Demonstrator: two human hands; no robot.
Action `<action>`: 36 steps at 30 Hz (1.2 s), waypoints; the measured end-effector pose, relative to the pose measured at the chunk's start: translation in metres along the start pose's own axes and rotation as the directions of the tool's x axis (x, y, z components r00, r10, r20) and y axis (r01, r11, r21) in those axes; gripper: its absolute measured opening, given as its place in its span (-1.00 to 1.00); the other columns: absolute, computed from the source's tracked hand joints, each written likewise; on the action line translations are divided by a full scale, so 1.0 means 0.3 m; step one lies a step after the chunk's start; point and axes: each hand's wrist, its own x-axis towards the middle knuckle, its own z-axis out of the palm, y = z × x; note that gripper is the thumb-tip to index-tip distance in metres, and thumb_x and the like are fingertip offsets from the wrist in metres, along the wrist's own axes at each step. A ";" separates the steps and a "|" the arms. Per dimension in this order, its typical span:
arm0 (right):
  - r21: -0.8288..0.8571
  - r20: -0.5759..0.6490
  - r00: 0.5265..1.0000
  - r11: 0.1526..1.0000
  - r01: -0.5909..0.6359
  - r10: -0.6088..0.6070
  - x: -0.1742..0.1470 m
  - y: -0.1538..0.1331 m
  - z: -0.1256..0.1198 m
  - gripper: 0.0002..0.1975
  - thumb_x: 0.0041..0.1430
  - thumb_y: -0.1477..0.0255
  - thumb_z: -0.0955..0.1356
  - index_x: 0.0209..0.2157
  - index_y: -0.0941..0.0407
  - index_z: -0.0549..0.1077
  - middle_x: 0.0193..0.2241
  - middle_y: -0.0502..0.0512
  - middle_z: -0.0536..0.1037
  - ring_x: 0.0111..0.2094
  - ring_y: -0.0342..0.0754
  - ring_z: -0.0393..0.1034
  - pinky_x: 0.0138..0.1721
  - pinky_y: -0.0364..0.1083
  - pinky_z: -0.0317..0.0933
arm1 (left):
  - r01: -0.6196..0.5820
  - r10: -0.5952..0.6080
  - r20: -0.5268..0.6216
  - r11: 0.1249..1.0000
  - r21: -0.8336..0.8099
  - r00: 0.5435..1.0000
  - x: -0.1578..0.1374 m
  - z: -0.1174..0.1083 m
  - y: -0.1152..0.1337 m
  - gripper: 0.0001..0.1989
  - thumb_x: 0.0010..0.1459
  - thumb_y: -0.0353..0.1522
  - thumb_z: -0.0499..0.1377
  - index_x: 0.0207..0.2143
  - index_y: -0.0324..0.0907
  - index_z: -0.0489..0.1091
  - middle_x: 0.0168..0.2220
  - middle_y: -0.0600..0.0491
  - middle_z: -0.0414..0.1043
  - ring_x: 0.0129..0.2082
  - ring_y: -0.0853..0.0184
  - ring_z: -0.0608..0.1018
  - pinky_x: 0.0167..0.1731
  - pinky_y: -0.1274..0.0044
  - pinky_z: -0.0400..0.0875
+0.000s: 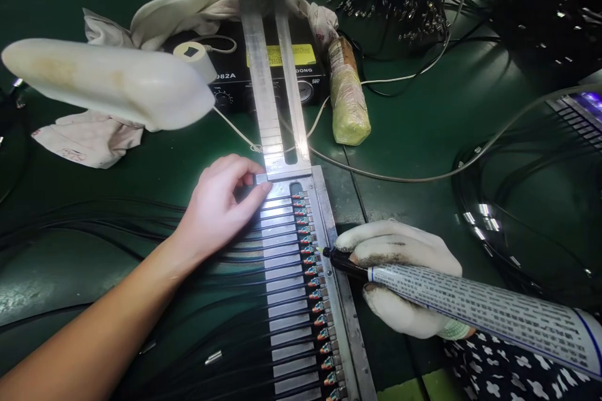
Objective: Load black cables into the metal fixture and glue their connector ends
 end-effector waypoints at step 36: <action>-0.006 -0.014 1.000 1.000 -0.022 0.022 -0.056 -0.025 0.012 -0.81 0.02 0.51 0.39 -0.25 0.20 0.50 -0.22 0.14 0.61 -0.21 -0.08 0.56 -0.16 -0.14 0.49 | -0.024 0.024 -0.012 1.000 0.002 1.000 -0.002 0.001 -0.006 -0.74 0.22 -0.20 0.14 -0.25 -0.23 0.42 -0.36 0.06 0.34 -0.31 0.36 0.38 -0.24 0.49 0.24</action>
